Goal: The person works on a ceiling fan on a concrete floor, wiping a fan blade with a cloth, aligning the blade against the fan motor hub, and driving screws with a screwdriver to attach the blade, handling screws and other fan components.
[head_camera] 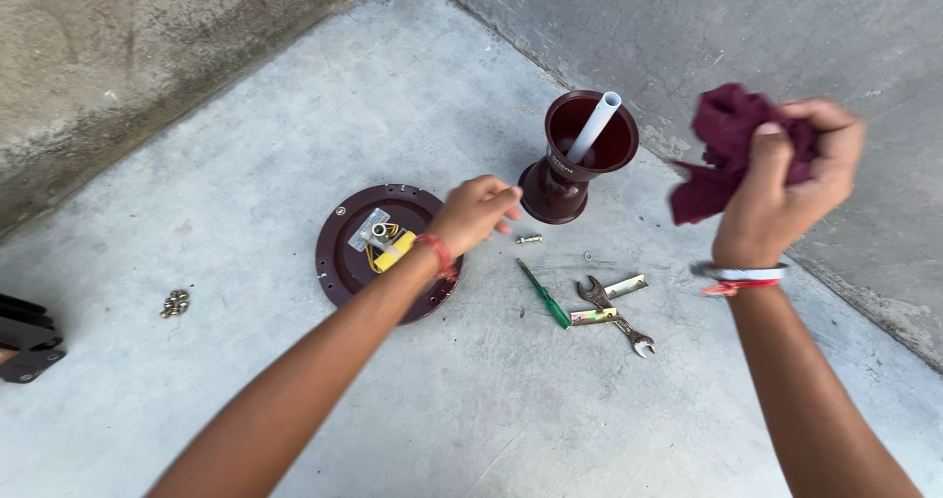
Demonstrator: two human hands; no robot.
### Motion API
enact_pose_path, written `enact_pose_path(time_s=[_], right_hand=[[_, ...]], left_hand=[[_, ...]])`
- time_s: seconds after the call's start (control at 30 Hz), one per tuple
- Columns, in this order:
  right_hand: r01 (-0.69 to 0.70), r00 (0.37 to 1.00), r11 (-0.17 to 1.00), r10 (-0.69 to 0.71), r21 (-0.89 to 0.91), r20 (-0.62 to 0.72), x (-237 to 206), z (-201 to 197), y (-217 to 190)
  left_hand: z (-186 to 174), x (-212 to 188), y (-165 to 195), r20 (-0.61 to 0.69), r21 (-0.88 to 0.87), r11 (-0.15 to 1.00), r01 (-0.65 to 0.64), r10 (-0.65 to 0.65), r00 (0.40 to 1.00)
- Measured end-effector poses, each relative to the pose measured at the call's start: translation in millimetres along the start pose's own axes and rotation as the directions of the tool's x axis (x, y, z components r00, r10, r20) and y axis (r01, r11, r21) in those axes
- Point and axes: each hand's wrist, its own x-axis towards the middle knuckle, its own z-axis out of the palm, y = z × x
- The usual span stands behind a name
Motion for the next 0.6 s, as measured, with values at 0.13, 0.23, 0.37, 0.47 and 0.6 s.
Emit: enact_pose_path(time_s=[0.13, 0.23, 0.37, 0.47, 0.6], right_hand=[[-0.221, 0.973, 0.916, 0.185, 0.336, 0.136, -18, 36, -20], [-0.623, 0.755, 0.752, 0.506, 0.215, 0.418, -88, 104, -15], [-0.249, 0.607, 0.94, 0.338, -0.233, 0.719, -194, 168, -9], [-0.152, 0.671, 0.96, 0.276, -0.237, 0.688, -241, 157, -12], [0.085, 0.641, 0.923, 0.237, -0.374, 0.73, -238, 155, -4]], left_hand=[[-70, -75, -9, -0.141, 0.655, 0.747, -0.114, 0.27, 0.953], [-77, -105, -18, -0.208, 0.652, 0.758, -0.01, 0.192, 0.959], [-75, -119, -37, -0.299, 0.37, 0.918, -0.142, 0.263, 0.917], [-68, -118, -50, -0.443, 0.108, 0.96, -0.258, 0.279, 0.852], [-64, -116, -64, -0.518, 0.191, 0.943, -0.273, 0.333, 0.788]])
